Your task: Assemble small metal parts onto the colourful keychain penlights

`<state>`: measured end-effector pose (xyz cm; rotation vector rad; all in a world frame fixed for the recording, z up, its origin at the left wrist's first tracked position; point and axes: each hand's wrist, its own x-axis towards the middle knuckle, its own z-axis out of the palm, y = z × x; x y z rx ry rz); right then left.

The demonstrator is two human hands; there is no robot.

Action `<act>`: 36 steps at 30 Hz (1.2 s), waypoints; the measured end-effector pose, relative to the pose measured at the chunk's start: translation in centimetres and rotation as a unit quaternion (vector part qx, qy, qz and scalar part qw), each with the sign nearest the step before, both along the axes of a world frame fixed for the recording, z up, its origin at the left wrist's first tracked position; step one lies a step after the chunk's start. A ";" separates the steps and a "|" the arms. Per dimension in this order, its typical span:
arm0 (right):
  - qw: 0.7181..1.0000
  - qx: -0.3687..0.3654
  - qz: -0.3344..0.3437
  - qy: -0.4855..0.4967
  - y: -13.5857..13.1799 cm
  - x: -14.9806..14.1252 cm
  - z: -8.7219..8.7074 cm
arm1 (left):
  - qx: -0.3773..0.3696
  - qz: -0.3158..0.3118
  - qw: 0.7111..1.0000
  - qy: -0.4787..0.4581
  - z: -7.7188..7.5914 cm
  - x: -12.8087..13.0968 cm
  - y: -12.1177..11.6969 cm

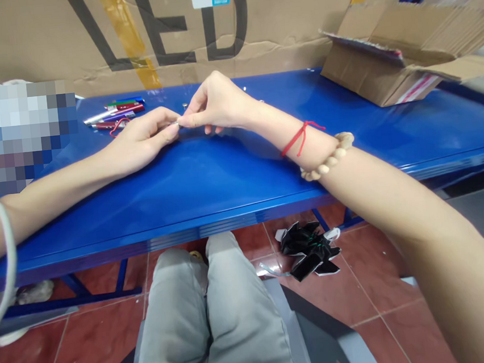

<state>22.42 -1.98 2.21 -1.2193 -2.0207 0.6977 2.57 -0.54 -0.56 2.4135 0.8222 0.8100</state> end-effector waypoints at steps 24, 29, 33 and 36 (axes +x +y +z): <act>1.000 -0.019 -0.024 0.007 0.0 0.1 -0.2 | -0.002 0.034 0.998 0.047 0.3 0.1 -0.7; 0.999 -0.028 -0.015 0.011 -0.1 -0.2 -0.5 | 0.000 0.045 0.998 0.043 0.3 0.0 -0.7; 0.999 -0.020 -0.016 0.021 -0.3 -0.3 -0.4 | -0.012 0.053 0.998 0.031 0.4 0.2 -0.9; 1.000 0.000 -0.012 0.011 -0.3 -0.3 -0.3 | 0.001 0.046 0.999 0.024 0.4 0.3 -0.9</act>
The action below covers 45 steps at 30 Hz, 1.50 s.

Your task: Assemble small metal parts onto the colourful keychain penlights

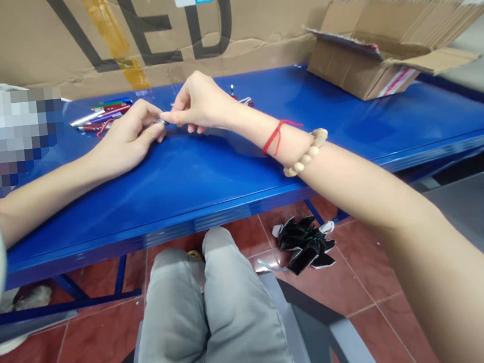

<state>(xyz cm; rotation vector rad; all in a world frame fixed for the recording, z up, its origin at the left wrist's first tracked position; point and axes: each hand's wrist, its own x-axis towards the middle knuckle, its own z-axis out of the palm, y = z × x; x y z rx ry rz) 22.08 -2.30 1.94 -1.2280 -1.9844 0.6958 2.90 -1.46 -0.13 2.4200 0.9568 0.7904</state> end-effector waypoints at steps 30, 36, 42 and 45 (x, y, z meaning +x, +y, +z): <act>1.000 0.009 0.017 0.007 -0.1 0.1 0.8 | 0.048 0.025 0.998 0.023 0.1 0.4 0.0; 0.994 0.078 0.053 -0.062 -0.1 0.6 1.3 | 0.034 0.026 0.999 0.008 0.3 0.4 -0.2; 0.973 0.194 -0.039 -0.116 -0.1 0.2 1.8 | 0.009 -0.008 1.000 0.013 0.4 0.1 -0.2; 0.965 0.225 -0.100 -0.092 -1.9 -0.5 3.5 | 0.001 -0.006 1.000 0.030 0.4 -0.1 -0.2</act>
